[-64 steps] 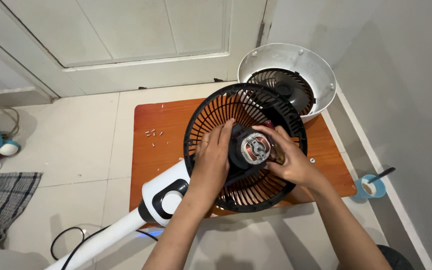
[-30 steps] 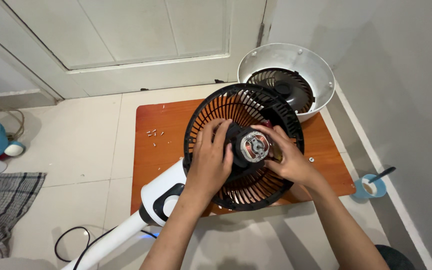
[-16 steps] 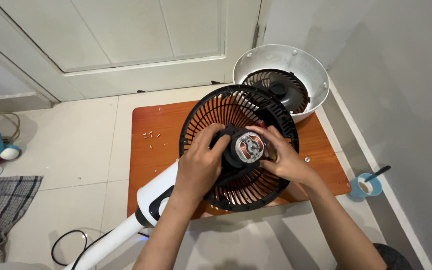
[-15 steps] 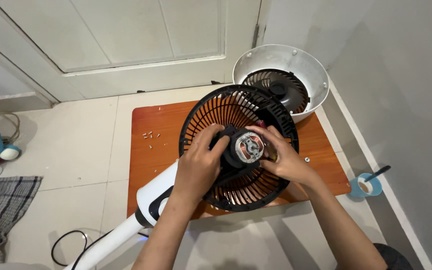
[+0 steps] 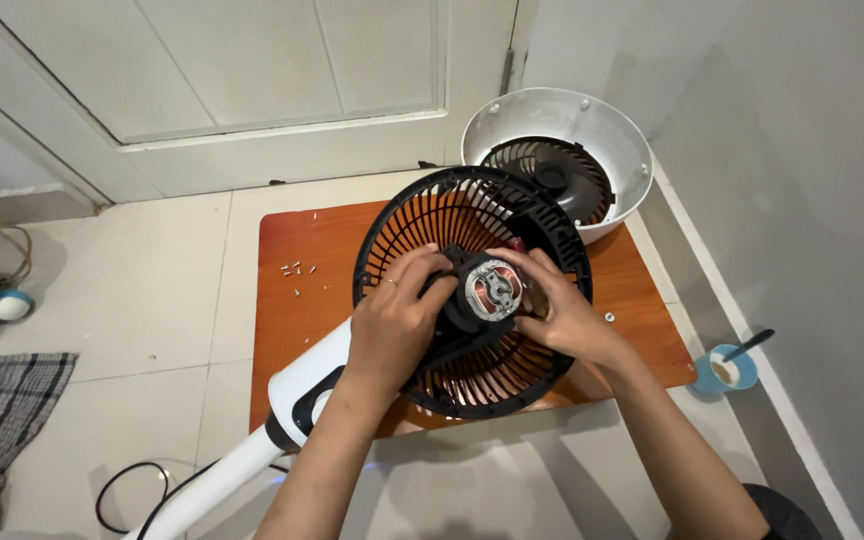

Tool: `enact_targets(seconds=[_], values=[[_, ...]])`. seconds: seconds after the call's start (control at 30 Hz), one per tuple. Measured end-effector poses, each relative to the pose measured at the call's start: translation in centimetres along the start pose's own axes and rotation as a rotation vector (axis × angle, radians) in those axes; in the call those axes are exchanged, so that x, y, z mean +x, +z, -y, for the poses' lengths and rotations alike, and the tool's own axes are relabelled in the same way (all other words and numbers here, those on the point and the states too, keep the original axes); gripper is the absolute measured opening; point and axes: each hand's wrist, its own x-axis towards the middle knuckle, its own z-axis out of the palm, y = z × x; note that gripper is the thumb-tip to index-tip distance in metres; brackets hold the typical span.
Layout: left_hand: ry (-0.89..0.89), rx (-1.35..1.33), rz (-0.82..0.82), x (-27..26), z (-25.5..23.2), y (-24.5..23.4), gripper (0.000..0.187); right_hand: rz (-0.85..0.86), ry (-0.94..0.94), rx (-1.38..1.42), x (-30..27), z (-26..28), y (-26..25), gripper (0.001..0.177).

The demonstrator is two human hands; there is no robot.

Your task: The person uses a screwdriver to remove screws from the central motor housing of a disassembled standing fan. They loosen and remove multiple screws from the motor mount area while the fan cage and other components rest on a wooden table.

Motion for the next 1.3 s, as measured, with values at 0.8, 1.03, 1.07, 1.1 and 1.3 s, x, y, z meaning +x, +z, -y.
enact_targets(seconds=[0.8,1.03,1.07,1.1,1.3], values=[[-0.486,-1.003,-0.073,-0.2,-0.2,0.1,0.011,-0.426,-0.202,-0.133,-1.6,5.0,2.4,0.021],[-0.431,-0.837,-0.08,-0.1,0.0,-0.4,0.014,-0.456,-0.34,-0.211,-0.9,6.4,3.1,0.018],[-0.431,-0.842,-0.08,-0.1,0.0,-0.4,0.014,-0.459,-0.342,-0.203,-0.8,6.4,3.1,0.018],[-0.427,-0.836,-0.081,0.0,0.0,-0.5,0.014,-0.462,-0.344,-0.195,-0.8,6.4,3.2,0.017],[-0.409,-0.784,-0.079,0.2,0.2,-0.3,0.019,-0.473,-0.271,-0.179,-0.1,6.1,3.4,0.016]])
